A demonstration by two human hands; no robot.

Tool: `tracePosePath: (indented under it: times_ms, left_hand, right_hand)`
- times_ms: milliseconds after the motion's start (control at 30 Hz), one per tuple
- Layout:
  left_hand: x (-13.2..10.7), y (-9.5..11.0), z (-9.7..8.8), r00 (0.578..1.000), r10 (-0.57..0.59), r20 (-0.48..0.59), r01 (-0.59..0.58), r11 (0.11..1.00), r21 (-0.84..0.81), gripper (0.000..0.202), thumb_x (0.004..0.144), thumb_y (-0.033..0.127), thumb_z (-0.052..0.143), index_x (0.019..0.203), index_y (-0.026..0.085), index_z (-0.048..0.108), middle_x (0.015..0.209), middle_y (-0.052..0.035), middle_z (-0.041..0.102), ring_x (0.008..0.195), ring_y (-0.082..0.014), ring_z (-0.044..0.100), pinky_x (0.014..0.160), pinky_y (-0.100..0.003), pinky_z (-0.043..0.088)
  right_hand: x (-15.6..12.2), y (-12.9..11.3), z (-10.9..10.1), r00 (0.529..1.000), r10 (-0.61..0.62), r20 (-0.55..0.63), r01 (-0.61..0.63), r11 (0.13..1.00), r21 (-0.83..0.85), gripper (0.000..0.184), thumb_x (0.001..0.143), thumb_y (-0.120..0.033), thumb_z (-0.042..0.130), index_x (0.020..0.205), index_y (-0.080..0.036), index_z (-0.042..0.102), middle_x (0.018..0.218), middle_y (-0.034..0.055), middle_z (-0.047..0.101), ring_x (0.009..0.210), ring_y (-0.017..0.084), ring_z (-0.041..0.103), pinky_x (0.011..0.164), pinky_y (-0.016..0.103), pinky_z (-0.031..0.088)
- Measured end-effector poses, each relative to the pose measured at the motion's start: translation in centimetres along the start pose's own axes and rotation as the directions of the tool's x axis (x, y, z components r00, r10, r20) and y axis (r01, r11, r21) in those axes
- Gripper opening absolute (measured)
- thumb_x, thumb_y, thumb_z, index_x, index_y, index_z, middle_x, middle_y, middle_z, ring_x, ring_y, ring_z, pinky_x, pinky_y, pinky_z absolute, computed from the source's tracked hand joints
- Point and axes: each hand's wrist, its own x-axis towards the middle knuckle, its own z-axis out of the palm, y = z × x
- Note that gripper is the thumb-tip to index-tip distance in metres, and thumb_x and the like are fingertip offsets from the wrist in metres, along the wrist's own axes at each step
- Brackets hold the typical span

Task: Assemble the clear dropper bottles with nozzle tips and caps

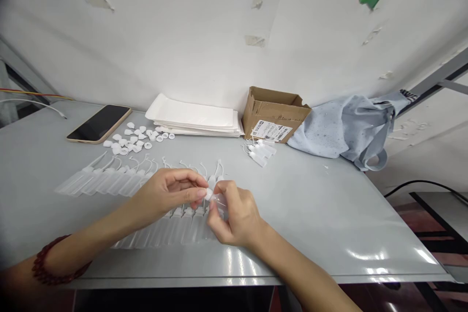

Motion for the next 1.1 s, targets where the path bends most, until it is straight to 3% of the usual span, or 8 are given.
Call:
tracePosePath:
  times_ms: [200, 333, 467, 533, 600, 800, 933, 1100]
  left_hand:
    - [-0.2, 0.2, -0.1, 0.993, -0.033, 0.114, 0.032, 0.999, 0.010, 0.016, 0.077, 0.030, 0.069, 0.082, 0.015, 0.069, 0.063, -0.0001, 0.065, 0.059, -0.0120, 0.061, 0.058, -0.023, 0.052]
    - [-0.5, 0.0, 0.0, 0.979, 0.178, 0.097, -0.195, 0.955, 0.221, 0.011, 0.082, 0.022, 0.062, 0.089, 0.016, 0.068, 0.082, -0.0029, 0.067, 0.074, -0.0133, 0.063, 0.068, -0.023, 0.053]
    - [-0.4, -1.1, -0.2, 0.807, 0.547, 0.222, -0.576, 0.649, 0.498, 0.015, 0.089, 0.012, 0.051, 0.097, 0.014, 0.064, 0.091, -0.0066, 0.064, 0.082, -0.0136, 0.060, 0.073, -0.024, 0.051]
    - [-0.3, -1.6, -0.4, 0.715, 0.637, 0.288, -0.670, 0.507, 0.541, 0.019, 0.090, 0.007, 0.046, 0.100, 0.014, 0.062, 0.094, -0.0079, 0.063, 0.085, -0.0138, 0.060, 0.073, -0.024, 0.050]
    - [-0.2, -1.8, -0.5, 0.685, 0.666, 0.297, -0.691, 0.464, 0.554, 0.020, 0.090, 0.005, 0.046, 0.100, 0.014, 0.061, 0.095, -0.0079, 0.063, 0.085, -0.0133, 0.060, 0.072, -0.023, 0.050]
    - [-0.5, -1.0, -0.3, 0.808, 0.555, 0.198, -0.580, 0.688, 0.437, 0.018, 0.083, 0.010, 0.061, 0.099, 0.016, 0.065, 0.096, -0.0049, 0.064, 0.080, -0.0112, 0.061, 0.073, -0.023, 0.054]
    - [-0.6, -0.6, 0.0, 0.929, 0.367, 0.046, -0.364, 0.888, 0.282, 0.020, 0.079, 0.020, 0.066, 0.099, 0.016, 0.065, 0.095, -0.0039, 0.064, 0.082, -0.0127, 0.064, 0.076, -0.025, 0.057]
    - [-0.7, -0.1, 0.2, 0.976, 0.201, -0.086, -0.177, 0.956, 0.235, 0.018, 0.080, 0.033, 0.066, 0.082, 0.016, 0.065, 0.075, 0.0001, 0.063, 0.068, -0.0109, 0.061, 0.059, -0.019, 0.053]
  right_hand:
    - [-0.2, 0.5, 0.4, 0.979, -0.195, -0.058, 0.183, 0.970, -0.162, 0.025, 0.074, -0.010, 0.045, 0.096, -0.022, 0.039, 0.065, -0.0018, 0.049, 0.041, 0.010, 0.037, 0.038, 0.023, 0.026]
    - [-0.1, 0.2, 0.0, 0.996, 0.065, 0.055, -0.073, 0.984, 0.161, 0.020, 0.077, -0.012, 0.044, 0.091, -0.024, 0.035, 0.056, -0.0091, 0.033, 0.041, 0.009, 0.027, 0.041, 0.022, 0.022]
    - [0.3, 0.2, 0.0, 0.878, 0.358, 0.316, -0.478, 0.670, 0.568, 0.012, 0.082, -0.018, 0.043, 0.088, -0.024, 0.034, 0.052, -0.0115, 0.028, 0.045, 0.009, 0.023, 0.045, 0.021, 0.022]
    - [0.4, 0.4, 0.1, 0.829, 0.396, 0.395, -0.555, 0.494, 0.669, 0.011, 0.081, -0.019, 0.042, 0.086, -0.024, 0.034, 0.051, -0.0125, 0.026, 0.045, 0.008, 0.019, 0.044, 0.020, 0.020]
    - [0.4, 0.6, 0.3, 0.818, 0.403, 0.409, -0.567, 0.456, 0.686, 0.010, 0.082, -0.019, 0.042, 0.085, -0.024, 0.034, 0.051, -0.0127, 0.025, 0.045, 0.008, 0.018, 0.045, 0.020, 0.020]
    - [0.0, 1.0, 0.3, 0.960, 0.218, 0.177, -0.272, 0.879, 0.392, 0.013, 0.082, -0.017, 0.045, 0.086, -0.023, 0.034, 0.058, -0.0096, 0.030, 0.048, 0.009, 0.025, 0.048, 0.022, 0.022]
    - [0.0, 1.3, 0.3, 0.991, 0.120, 0.057, -0.131, 0.958, 0.254, 0.015, 0.081, -0.014, 0.044, 0.088, -0.024, 0.035, 0.058, -0.0091, 0.031, 0.044, 0.009, 0.029, 0.044, 0.021, 0.025]
    - [0.0, 1.4, 0.4, 0.997, -0.046, -0.060, 0.050, 0.996, 0.068, 0.019, 0.077, -0.011, 0.045, 0.089, -0.023, 0.036, 0.062, -0.0063, 0.041, 0.039, 0.008, 0.034, 0.037, 0.021, 0.028]
